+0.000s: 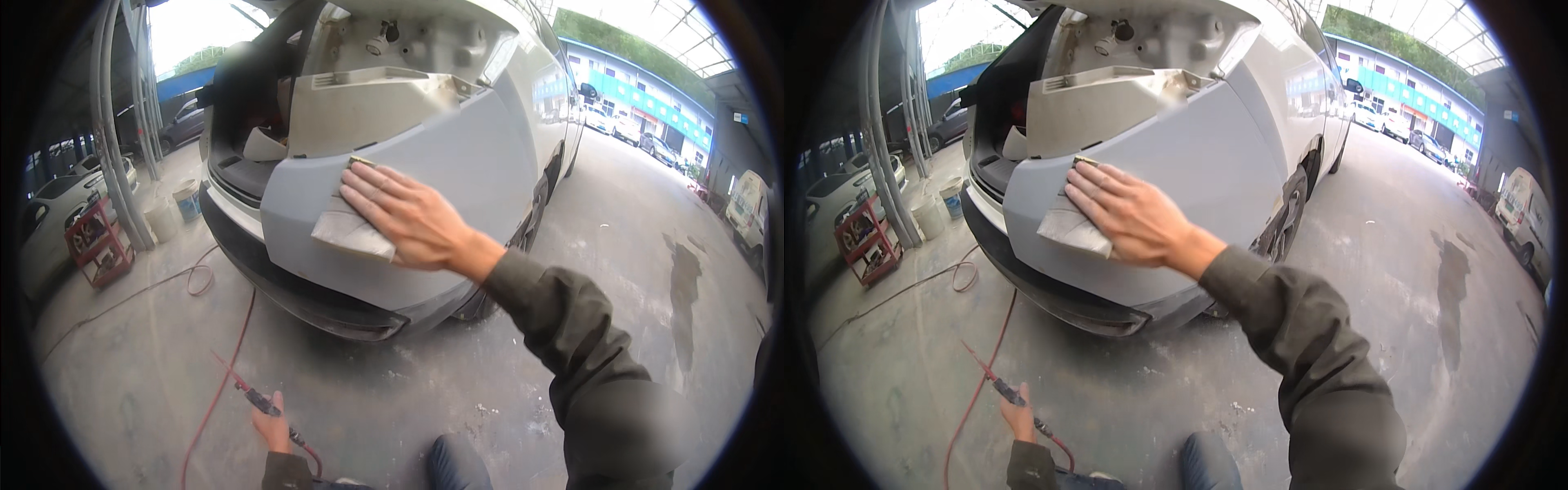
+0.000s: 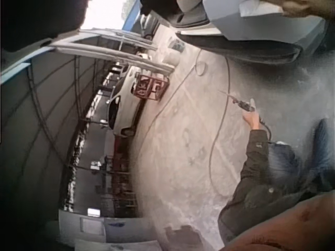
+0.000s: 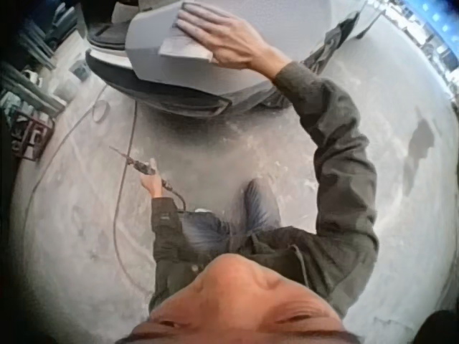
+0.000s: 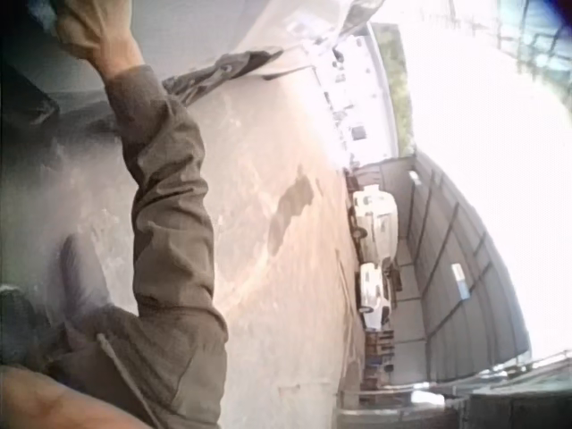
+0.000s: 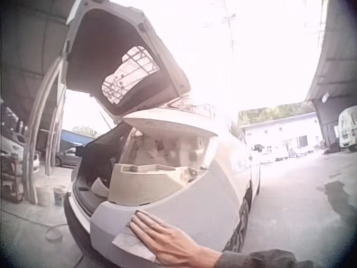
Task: The person sands the front bumper of a white car using a sanding block. They work on the lower edge and side of the bumper, moving the block back and forth to smooth the surface.
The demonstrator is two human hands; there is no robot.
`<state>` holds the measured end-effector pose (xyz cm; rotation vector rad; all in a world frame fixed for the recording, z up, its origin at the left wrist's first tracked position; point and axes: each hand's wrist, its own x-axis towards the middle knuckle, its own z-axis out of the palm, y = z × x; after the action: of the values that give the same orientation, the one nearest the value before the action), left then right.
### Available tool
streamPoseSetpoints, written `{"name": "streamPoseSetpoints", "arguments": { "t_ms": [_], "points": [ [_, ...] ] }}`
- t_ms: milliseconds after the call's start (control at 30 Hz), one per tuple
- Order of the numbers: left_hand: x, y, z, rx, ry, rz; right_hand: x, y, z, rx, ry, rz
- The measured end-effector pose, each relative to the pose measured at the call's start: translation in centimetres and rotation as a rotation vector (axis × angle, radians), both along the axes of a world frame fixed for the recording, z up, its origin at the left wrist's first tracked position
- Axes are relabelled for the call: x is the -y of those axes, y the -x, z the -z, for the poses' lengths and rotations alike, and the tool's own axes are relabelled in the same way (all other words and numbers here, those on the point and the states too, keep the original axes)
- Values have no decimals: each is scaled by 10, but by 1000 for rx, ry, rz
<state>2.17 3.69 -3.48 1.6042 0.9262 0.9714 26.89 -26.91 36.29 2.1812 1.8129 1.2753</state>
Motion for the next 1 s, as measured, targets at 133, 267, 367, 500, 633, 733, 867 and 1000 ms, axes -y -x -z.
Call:
{"name": "streamPoseSetpoints", "arguments": {
  "t_ms": [133, 267, 367, 500, 633, 733, 867, 1000],
  "points": [
    [14, 11, -34, 18, 86, 4, 51, -30, -18, 71, -86, 116],
    [10, 22, -39, 37, 97, 24, 28, -18, 5, 82, -220, 185],
    [-6, 18, -3, 16, -47, 30, 3, -9, 0, 85, -73, 86],
    [24, 10, -45, 8, 121, 38, 62, -24, -9, 60, -118, 113],
    [7, 9, -15, 1, -14, 3, -1, -7, 11, 138, -101, 88],
    [27, 2, -34, -43, 32, 66, 16, -26, -6, 171, -22, 37],
    [27, 10, -37, 8, 81, 71, 61, -41, -5, 107, -341, 172],
    [33, 7, -43, -38, 44, 38, -10, -10, 24, 123, -278, 61]
  ]
}}
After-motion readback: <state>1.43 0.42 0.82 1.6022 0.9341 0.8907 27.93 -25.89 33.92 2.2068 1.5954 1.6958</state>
